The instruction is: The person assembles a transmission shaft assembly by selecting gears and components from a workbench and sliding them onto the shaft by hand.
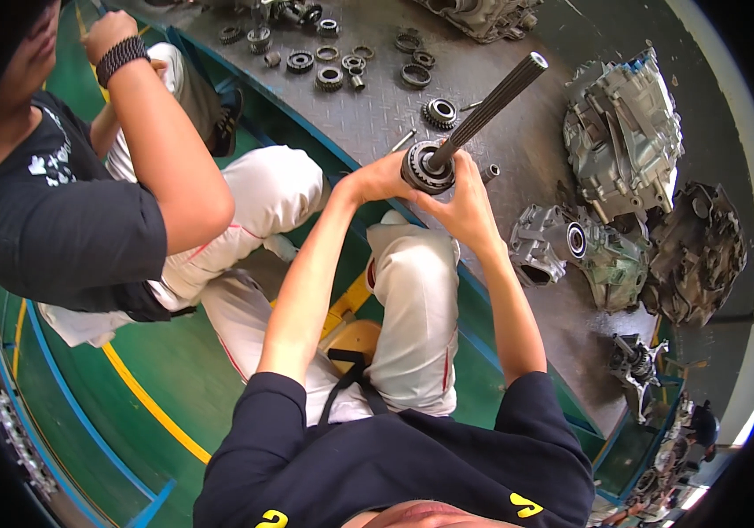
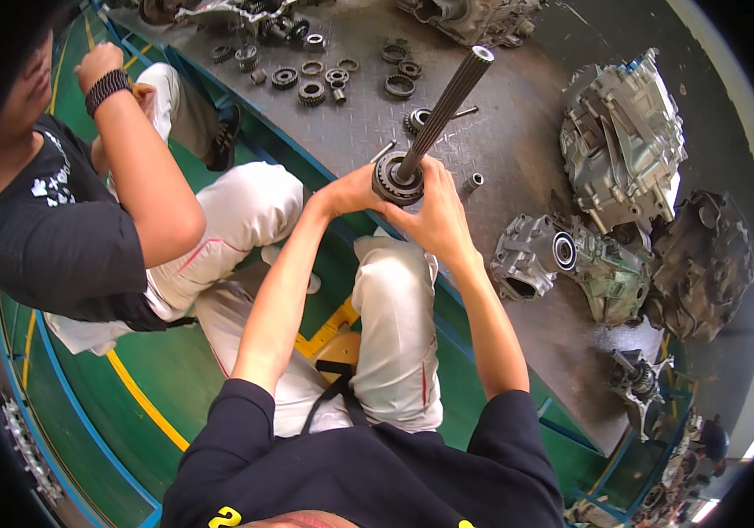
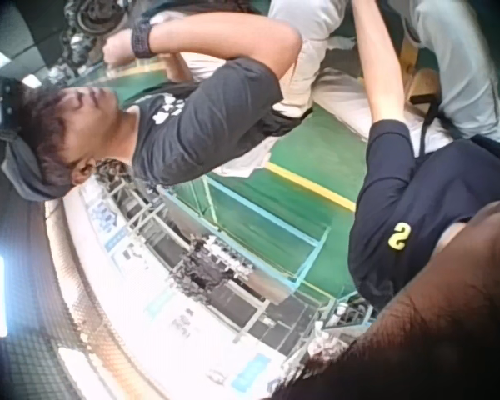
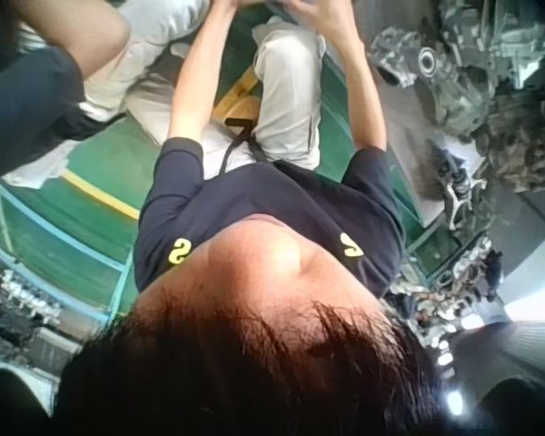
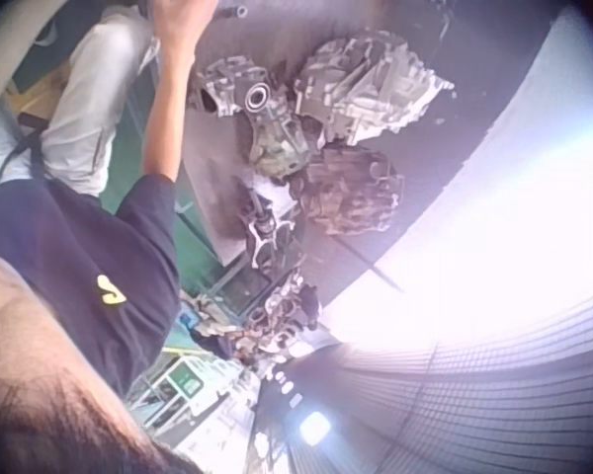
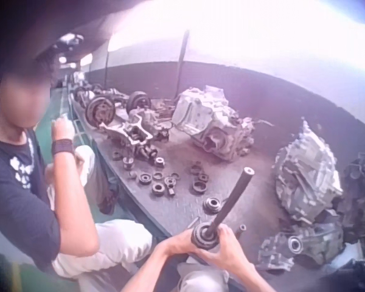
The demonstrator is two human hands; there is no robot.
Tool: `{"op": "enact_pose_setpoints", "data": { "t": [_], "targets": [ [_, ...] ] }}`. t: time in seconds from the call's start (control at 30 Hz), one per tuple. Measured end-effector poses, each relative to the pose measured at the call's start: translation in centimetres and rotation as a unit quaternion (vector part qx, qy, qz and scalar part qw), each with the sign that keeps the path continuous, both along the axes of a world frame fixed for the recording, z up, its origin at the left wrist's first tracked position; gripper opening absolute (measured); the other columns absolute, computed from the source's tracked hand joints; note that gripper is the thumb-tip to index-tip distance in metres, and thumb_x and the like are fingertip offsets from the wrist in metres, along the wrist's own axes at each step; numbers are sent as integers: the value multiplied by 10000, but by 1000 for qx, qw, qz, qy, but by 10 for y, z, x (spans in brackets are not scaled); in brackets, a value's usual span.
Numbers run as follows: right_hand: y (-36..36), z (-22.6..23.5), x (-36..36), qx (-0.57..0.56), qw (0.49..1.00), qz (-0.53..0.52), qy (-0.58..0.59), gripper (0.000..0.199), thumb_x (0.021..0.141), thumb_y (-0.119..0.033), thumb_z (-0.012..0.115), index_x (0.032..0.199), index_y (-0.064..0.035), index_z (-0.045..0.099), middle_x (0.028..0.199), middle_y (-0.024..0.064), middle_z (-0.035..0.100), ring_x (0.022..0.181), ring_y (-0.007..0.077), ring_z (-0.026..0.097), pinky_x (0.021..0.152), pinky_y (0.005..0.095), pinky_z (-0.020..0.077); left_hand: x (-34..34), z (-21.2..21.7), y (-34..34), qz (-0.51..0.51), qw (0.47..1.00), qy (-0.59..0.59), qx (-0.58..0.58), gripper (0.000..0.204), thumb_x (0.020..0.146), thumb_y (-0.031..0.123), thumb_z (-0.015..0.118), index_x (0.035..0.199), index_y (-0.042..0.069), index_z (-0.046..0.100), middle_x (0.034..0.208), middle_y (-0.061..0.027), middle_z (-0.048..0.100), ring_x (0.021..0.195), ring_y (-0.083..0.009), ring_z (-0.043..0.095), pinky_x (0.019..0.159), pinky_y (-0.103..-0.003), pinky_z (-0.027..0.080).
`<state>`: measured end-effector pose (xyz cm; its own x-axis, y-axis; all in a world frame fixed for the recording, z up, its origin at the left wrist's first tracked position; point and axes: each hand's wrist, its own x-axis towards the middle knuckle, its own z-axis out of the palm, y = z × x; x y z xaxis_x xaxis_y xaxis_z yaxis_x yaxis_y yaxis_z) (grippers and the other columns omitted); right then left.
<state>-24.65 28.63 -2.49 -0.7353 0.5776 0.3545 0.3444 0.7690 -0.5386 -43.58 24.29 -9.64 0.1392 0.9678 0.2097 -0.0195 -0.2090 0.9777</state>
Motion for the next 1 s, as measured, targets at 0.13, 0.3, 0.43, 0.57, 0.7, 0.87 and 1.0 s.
{"op": "enact_pose_setpoints", "data": {
  "t": [0.13, 0.3, 0.43, 0.57, 0.7, 0.87, 1.0],
  "targets": [
    [5, -5, 7, -4, 1000, -4, 15, 869, 773, -289, 859, 1450, 20, 411, 1409, 219, 518, 1320, 398, 491, 1113, 467, 407, 7, 11, -3, 24, 1000, 9, -3, 702, 688, -6, 768, 1350, 48, 544, 1253, -9, 606, 1154, -132, 529, 1060, -313, 442],
    [26, -7, 14, -102, 982, 62, 147, 733, 826, -251, 776, 1446, -15, 464, 1422, 178, 537, 1343, 314, 511, 1073, 437, 443, 9, 19, -8, 18, 998, -6, -55, 657, 687, -16, 801, 1302, 69, 585, 1165, 1, 633, 1062, -130, 558, 961, -319, 502],
    [59, -18, 2, -202, 931, 3, 304, 401, 951, -158, 619, 1323, -13, 587, 1280, 122, 644, 1228, 236, 597, 1009, 363, 481, 9, 21, -10, 33, 996, 2, -88, 625, 676, -16, 830, 1257, 58, 609, 1099, -2, 650, 1021, -130, 568, 945, -317, 509],
    [88, -18, -14, -234, 919, -100, 301, 302, 989, -111, 592, 1266, 10, 607, 1230, 104, 671, 1186, 207, 608, 1021, 341, 475, 10, 21, -11, 47, 997, 29, -60, 641, 684, -16, 841, 1272, 50, 595, 1135, -11, 648, 1047, -145, 566, 980, -328, 498],
    [67, -25, -18, -234, 911, -67, 332, 282, 1000, -121, 589, 1249, 6, 621, 1230, 97, 673, 1159, 186, 612, 1021, 345, 474, 9, 17, -8, 56, 996, 33, -53, 656, 671, -21, 849, 1271, 51, 595, 1162, -20, 644, 1059, -152, 562, 995, -327, 484],
    [10, -50, -6, -253, 862, -98, 429, 282, 1016, -146, 553, 1240, 9, 627, 1221, 100, 665, 1143, 190, 609, 967, 332, 484, 3, 10, -7, 41, 995, 42, -80, 657, 656, 6, 879, 1249, 50, 601, 1118, -17, 664, 1035, -144, 573, 990, -321, 482],
    [-44, -87, -6, -168, 857, -164, 460, 303, 995, -140, 529, 1247, 13, 601, 1294, 128, 608, 1146, 208, 600, 962, 339, 492, 4, 9, -6, 53, 995, 52, -64, 662, 661, 13, 889, 1255, 50, 597, 1126, -17, 665, 1041, -144, 574, 996, -317, 477]
  ]
}}
